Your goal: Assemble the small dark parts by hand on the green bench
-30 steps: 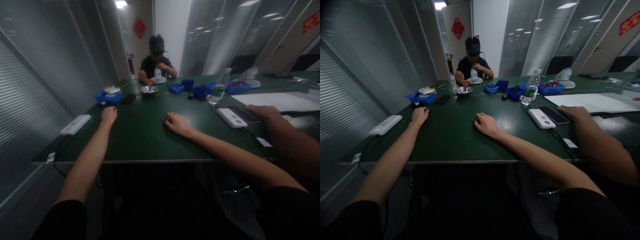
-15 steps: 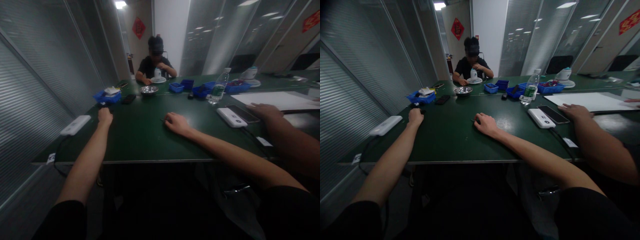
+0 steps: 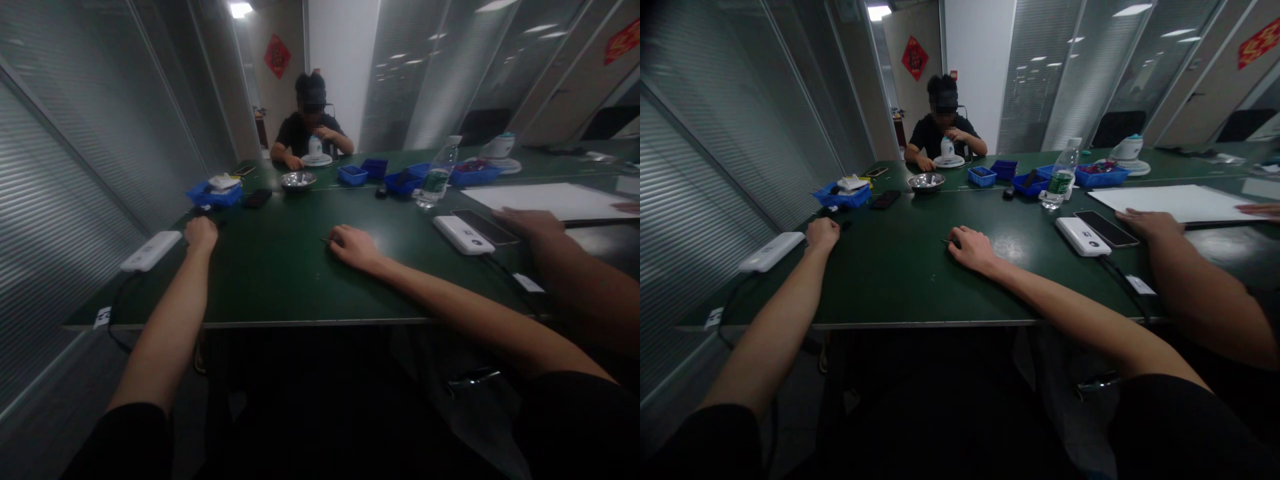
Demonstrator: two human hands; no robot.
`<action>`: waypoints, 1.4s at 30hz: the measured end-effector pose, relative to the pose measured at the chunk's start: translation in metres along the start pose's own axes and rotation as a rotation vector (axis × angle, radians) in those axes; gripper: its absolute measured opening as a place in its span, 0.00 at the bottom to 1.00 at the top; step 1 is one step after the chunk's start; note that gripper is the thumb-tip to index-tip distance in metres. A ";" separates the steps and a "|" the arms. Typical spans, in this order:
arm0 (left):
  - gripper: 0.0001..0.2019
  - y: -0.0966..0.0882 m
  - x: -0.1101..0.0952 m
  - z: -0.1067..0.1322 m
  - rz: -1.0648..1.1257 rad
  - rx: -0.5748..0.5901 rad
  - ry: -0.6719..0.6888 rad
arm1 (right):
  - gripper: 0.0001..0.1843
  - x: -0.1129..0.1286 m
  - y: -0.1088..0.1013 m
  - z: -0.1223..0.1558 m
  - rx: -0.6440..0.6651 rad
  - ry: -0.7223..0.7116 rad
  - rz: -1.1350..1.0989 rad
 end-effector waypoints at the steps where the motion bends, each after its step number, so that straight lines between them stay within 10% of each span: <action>1: 0.09 0.001 0.001 -0.001 -0.026 -0.012 -0.016 | 0.15 0.000 0.000 0.000 -0.003 0.001 0.003; 42: 0.11 0.025 -0.001 -0.011 0.143 -0.150 0.026 | 0.15 0.003 -0.002 0.000 0.005 -0.008 -0.010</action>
Point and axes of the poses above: each hand's wrist, its own z-axis away from the middle knuckle, its own y-axis out of the palm, x = y × z, the point moved 6 cm from there along -z, towards the middle knuckle, and after that the axes turned 14 degrees about -x, right-handed, at the moved point
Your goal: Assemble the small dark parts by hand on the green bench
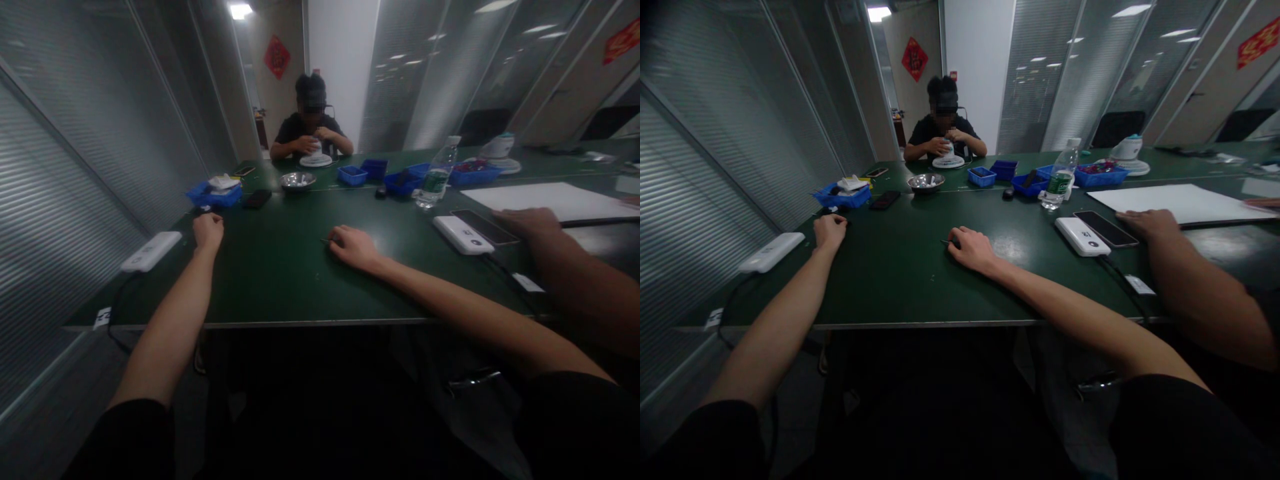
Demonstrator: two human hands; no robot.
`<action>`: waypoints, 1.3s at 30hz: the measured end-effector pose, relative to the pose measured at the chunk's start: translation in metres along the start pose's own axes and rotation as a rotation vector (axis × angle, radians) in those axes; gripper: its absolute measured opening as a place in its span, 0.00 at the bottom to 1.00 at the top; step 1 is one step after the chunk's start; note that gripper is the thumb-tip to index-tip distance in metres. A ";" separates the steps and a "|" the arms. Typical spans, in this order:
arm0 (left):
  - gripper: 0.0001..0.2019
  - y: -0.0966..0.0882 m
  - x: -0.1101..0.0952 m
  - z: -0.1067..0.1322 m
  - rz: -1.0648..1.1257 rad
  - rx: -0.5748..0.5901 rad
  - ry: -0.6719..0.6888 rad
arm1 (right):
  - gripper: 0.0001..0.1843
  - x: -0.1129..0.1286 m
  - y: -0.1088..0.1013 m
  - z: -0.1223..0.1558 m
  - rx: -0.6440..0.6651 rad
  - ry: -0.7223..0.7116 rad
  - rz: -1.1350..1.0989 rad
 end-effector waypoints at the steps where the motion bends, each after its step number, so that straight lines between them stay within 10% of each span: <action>1: 0.11 0.000 -0.001 0.000 0.001 0.011 0.015 | 0.15 0.000 0.000 0.000 0.001 -0.002 -0.003; 39: 0.11 0.006 0.008 -0.003 0.097 0.010 -0.171 | 0.15 -0.004 0.003 -0.001 -0.004 -0.014 -0.006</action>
Point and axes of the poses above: each hand's wrist, its own z-axis away from the middle knuckle, its own y-axis out of the palm, x = y × z, the point moved 6 cm from there along -z, towards the middle knuckle, and after that the axes turned 14 degrees about -x, right-handed, at the moved point
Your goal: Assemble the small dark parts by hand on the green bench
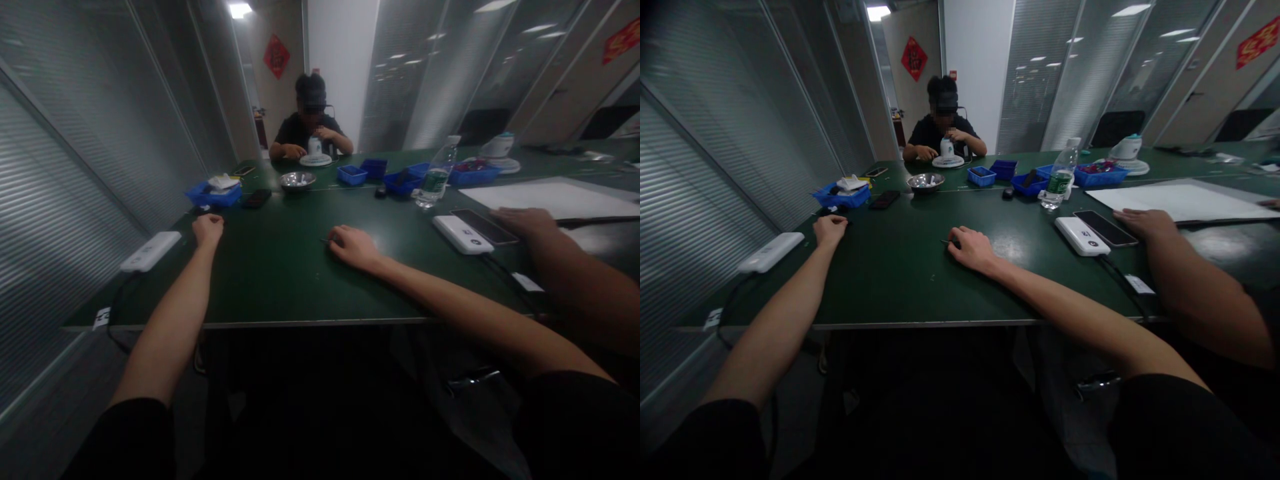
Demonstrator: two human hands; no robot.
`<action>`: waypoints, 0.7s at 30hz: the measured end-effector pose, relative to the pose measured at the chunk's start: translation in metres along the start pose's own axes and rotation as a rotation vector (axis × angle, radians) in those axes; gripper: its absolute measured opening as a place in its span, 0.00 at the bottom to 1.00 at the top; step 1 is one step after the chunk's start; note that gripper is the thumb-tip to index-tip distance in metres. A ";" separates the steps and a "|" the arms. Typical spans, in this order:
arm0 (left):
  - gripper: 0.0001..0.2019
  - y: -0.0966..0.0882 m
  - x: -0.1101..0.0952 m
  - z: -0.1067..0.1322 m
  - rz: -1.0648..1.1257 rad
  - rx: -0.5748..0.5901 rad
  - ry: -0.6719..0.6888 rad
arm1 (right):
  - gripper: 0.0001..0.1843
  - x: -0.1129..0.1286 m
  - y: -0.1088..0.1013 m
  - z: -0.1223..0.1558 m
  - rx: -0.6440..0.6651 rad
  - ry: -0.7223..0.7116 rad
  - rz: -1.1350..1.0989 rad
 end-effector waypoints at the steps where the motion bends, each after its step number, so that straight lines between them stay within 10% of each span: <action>1: 0.11 0.001 0.001 -0.001 -0.004 0.014 -0.011 | 0.15 0.000 0.000 0.000 -0.006 -0.003 -0.002; 21: 0.10 0.007 -0.006 0.003 0.046 0.151 -0.008 | 0.15 0.002 -0.003 0.001 0.005 -0.004 -0.016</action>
Point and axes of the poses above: each hand's wrist, its own z-axis away from the middle knuckle, its own y-axis out of the palm, x = y × z, the point moved 6 cm from there along -z, towards the middle knuckle, and after that the axes turned 14 degrees about -x, right-handed, at the moved point
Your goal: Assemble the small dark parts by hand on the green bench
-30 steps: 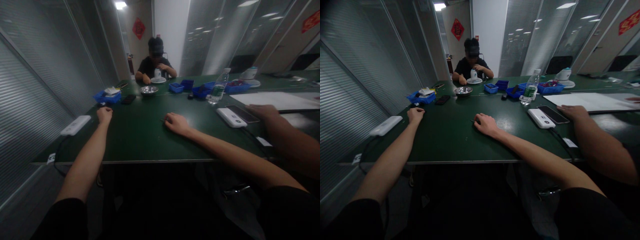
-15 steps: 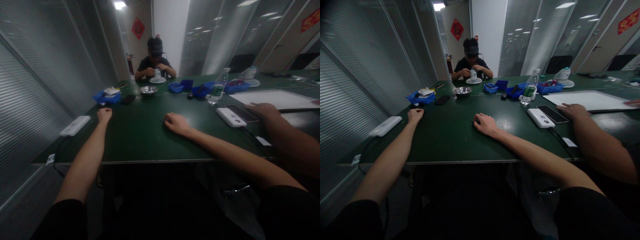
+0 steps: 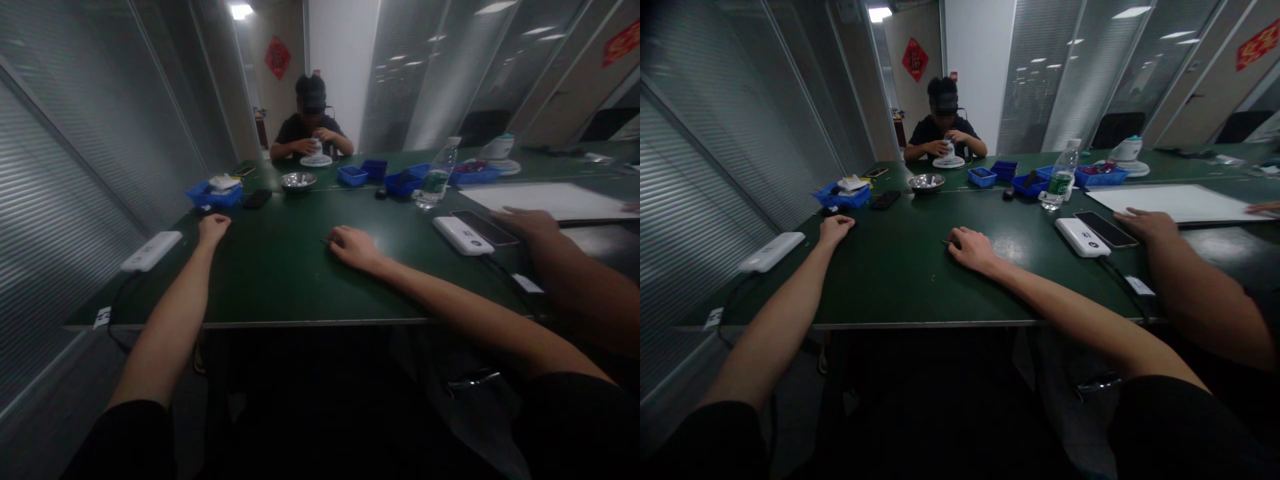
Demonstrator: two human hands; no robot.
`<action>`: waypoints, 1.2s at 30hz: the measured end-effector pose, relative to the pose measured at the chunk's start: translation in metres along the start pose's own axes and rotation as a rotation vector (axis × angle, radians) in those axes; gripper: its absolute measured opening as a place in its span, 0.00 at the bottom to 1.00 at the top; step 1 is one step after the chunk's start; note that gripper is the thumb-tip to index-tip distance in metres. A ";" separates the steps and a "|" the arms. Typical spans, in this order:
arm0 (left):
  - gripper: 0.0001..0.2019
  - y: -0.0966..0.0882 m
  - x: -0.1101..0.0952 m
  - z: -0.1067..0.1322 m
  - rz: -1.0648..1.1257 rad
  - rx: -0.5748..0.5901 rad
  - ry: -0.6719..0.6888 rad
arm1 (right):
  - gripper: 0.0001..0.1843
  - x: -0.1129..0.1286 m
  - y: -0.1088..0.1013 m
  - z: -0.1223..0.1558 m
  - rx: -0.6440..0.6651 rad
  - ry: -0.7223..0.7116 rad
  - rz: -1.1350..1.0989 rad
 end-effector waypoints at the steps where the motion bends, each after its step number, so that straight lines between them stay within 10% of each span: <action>1: 0.10 0.002 -0.003 0.001 0.004 0.022 0.021 | 0.15 0.000 0.000 0.000 0.001 -0.001 -0.001; 8: 0.12 0.016 -0.046 0.034 0.121 0.307 0.225 | 0.15 0.000 -0.001 0.000 0.004 0.006 -0.008; 20: 0.19 0.034 -0.155 0.169 0.542 0.971 0.591 | 0.15 0.014 -0.003 0.004 0.020 -0.151 -0.072; 36: 0.16 0.032 -0.166 0.186 0.615 0.983 0.685 | 0.15 0.024 -0.008 0.010 0.011 -0.266 -0.147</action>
Point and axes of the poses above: each hand's wrist, its own z-axis away from the middle knuckle, its own y-axis out of the palm, x = y × z, the point moved 6 cm from there along -z, towards the middle knuckle, and after that the axes turned 14 degrees about -x, right-handed, at the moved point
